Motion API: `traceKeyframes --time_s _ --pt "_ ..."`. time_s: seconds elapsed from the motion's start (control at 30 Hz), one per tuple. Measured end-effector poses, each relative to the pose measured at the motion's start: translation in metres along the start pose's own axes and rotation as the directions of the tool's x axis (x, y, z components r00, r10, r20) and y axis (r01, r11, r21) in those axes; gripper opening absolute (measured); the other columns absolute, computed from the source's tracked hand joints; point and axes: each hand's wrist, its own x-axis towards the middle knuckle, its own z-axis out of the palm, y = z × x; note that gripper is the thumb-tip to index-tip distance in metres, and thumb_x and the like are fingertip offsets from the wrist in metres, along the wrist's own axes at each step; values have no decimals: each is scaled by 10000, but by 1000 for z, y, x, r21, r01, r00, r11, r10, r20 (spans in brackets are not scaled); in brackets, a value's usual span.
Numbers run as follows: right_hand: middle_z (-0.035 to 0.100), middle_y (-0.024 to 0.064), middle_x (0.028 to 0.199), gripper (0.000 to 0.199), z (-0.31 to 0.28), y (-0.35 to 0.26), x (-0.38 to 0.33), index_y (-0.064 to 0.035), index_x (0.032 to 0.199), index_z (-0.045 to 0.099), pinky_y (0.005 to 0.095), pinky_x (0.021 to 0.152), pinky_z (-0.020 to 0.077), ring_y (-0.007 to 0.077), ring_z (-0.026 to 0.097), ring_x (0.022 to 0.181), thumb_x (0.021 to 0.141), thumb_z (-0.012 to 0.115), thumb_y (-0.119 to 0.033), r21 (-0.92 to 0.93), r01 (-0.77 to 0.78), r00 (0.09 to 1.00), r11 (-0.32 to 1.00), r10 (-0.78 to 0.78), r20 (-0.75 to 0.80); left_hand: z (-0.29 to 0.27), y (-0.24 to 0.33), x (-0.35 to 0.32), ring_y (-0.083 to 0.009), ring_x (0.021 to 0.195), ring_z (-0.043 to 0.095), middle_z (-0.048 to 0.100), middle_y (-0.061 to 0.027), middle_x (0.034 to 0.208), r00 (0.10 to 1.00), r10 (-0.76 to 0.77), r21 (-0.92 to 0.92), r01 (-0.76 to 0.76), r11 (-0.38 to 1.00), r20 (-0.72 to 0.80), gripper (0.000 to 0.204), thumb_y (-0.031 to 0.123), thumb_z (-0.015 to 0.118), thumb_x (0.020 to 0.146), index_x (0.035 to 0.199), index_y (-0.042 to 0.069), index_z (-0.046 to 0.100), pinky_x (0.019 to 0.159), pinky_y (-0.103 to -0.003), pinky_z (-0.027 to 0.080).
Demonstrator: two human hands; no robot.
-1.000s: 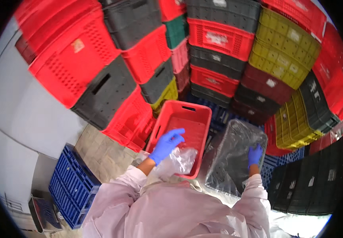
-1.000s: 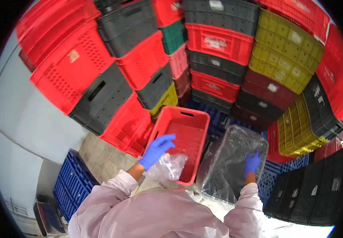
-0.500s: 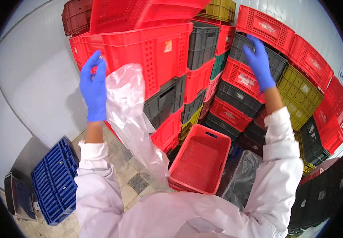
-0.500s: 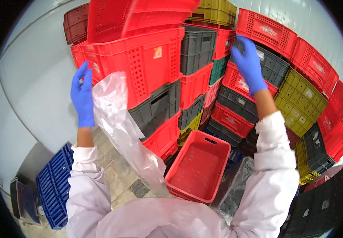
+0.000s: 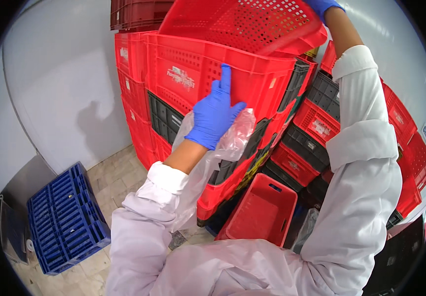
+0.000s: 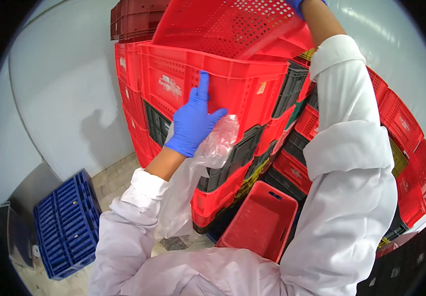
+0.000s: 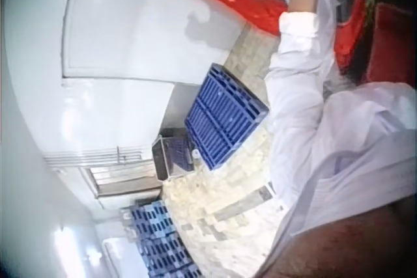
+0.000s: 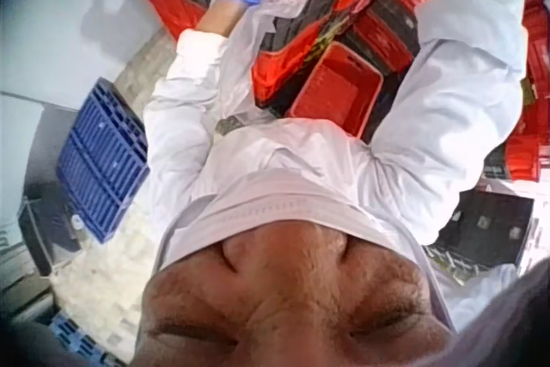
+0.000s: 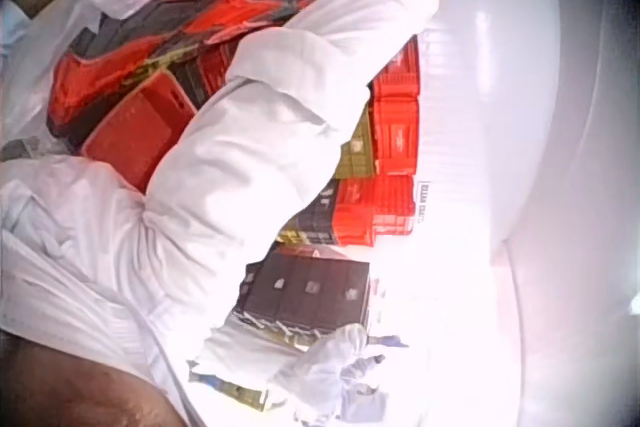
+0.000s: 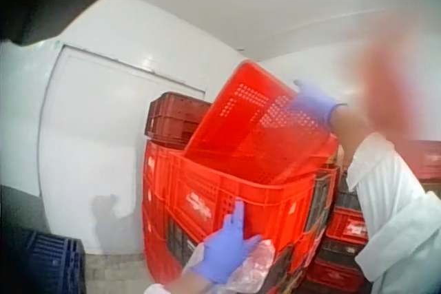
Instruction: The person walks through a warehouse area and lines several plastic crates with clear plastic bags. They pick up a yellow crate, insert a bag, then repeat the process with a black crate and multiple red crates, stacking the lined crates on a pallet.
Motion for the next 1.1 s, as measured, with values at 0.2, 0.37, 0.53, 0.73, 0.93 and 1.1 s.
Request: traceKeyframes --time_s 0.2,0.37,0.53,0.73,0.93,1.1 --pt "589 211 1143 329 -8 24 15 -38 1146 570 407 910 433 365 563 1051 883 466 -205 -344 259 965 902 -234 115 11 0 -1 -344 759 615 546 -145 1054 999 38 -109 -42 993 -38 1049 364 737 706 1469 195 36 600 -448 485" --pt "609 207 1090 338 -3 20 7 -41 1151 572 389 863 451 331 590 988 861 471 -183 -280 143 989 949 -149 1 3 -9 -2 -316 772 614 562 -113 1005 999 -18 -71 15 997 -42 1080 332 759 690 1471 204 24 626 -423 488" --pt "593 172 1106 425 -63 27 -37 -24 1205 517 355 837 463 288 581 977 791 463 -104 13 122 979 992 -118 -166 7 6 -2 -285 781 602 561 -87 957 993 29 -131 -44 990 -116 1059 359 766 680 1472 202 81 647 -403 483" --pt "574 129 1124 563 -95 82 -125 -3 1270 450 314 806 477 236 570 964 707 452 -9 551 171 950 817 13 -313 -1 -5 -3 -281 750 601 576 -92 1012 981 66 -14 -69 997 -180 949 317 744 718 1457 215 158 625 -423 478" --pt "562 105 1128 671 -145 131 -248 -2 1321 400 277 777 490 195 565 948 656 442 80 651 75 880 756 257 -399 11 122 -5 -58 555 364 608 5 840 1000 -16 -761 22 649 14 574 423 629 835 1277 80 498 535 -230 356" --pt "560 105 1135 684 -164 134 -342 -42 1343 387 277 781 497 202 571 950 674 461 81 701 -4 751 713 465 -469 43 185 4 -49 518 336 473 27 631 972 73 -917 182 354 221 573 540 564 846 1002 -8 626 508 -216 318"
